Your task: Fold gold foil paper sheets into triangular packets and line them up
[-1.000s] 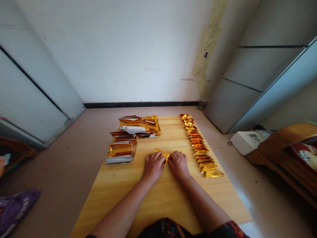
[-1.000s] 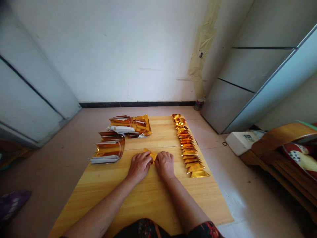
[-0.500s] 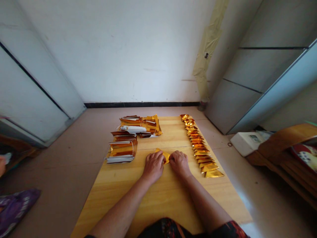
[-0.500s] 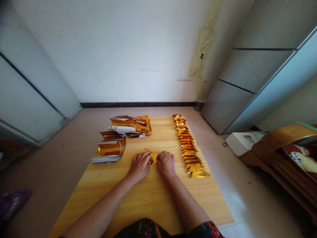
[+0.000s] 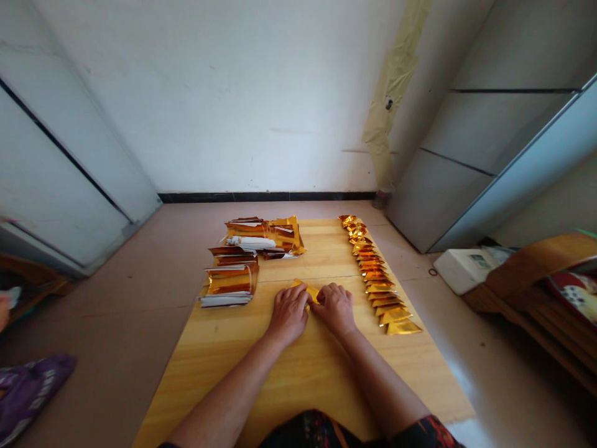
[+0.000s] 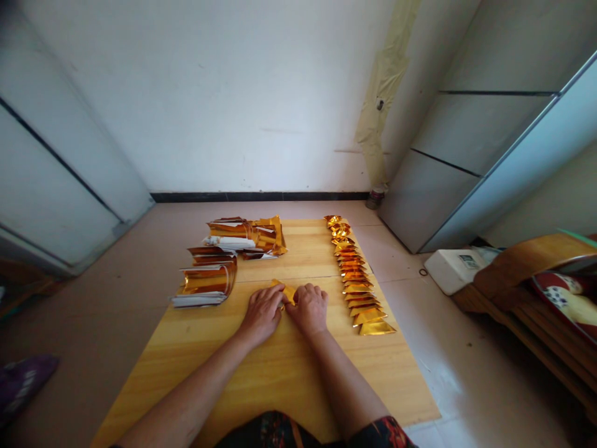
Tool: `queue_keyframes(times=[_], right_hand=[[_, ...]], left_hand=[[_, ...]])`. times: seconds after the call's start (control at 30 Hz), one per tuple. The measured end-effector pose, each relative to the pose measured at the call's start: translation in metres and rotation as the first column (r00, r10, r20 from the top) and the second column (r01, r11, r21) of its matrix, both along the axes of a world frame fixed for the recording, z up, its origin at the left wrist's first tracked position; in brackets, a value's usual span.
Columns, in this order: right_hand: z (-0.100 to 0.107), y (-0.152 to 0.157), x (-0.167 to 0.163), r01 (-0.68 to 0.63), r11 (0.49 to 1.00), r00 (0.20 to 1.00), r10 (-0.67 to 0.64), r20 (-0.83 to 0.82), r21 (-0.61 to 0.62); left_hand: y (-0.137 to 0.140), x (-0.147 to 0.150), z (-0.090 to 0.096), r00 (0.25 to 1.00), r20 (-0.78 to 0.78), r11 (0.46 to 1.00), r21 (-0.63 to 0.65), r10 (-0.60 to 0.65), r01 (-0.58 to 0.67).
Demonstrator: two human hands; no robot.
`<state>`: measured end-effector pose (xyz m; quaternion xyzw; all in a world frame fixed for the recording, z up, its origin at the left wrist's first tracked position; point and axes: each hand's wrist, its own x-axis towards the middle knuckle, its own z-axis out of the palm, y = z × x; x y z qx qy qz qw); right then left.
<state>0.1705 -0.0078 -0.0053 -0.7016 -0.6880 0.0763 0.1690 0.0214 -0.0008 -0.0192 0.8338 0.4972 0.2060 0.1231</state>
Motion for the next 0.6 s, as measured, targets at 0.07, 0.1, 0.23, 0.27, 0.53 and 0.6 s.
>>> queue_keyframes(times=[0.07, 0.1, 0.23, 0.27, 0.53, 0.6], right_hand=[[0.0, 0.0, 0.002, -0.003, 1.0, 1.0, 0.003, -0.018, 0.0], [-0.001, 0.0, 0.004, -0.007, 1.0, 1.0, 0.007, -0.026, -0.002], [-0.001, 0.002, 0.009, -0.061, 0.998, 0.996, 0.061, -0.065, -0.003], [-0.002, 0.002, 0.011, -0.086, 0.996, 0.994, 0.086, -0.073, 0.006], [0.003, -0.003, 0.022, -0.316, 0.949, 0.948, 0.316, -0.02, 0.02], [0.006, -0.005, 0.022, -0.349, 0.937, 0.937, 0.349, -0.012, 0.004]], left_hand=[[-0.001, 0.0, 0.001, 1.0, -0.002, 1.0, 0.0, 0.0, 0.0], [-0.001, 0.0, 0.001, 1.0, -0.003, 1.0, 0.0, -0.001, 0.001], [-0.001, 0.0, 0.002, 1.0, -0.014, 1.0, 0.015, -0.016, 0.016], [-0.001, 0.0, 0.001, 1.0, -0.017, 1.0, 0.019, -0.017, 0.018], [0.016, -0.011, -0.003, 0.995, -0.035, 0.994, 0.053, -0.09, 0.092], [0.02, -0.016, 0.0, 0.991, -0.068, 0.986, 0.113, -0.114, 0.121]])
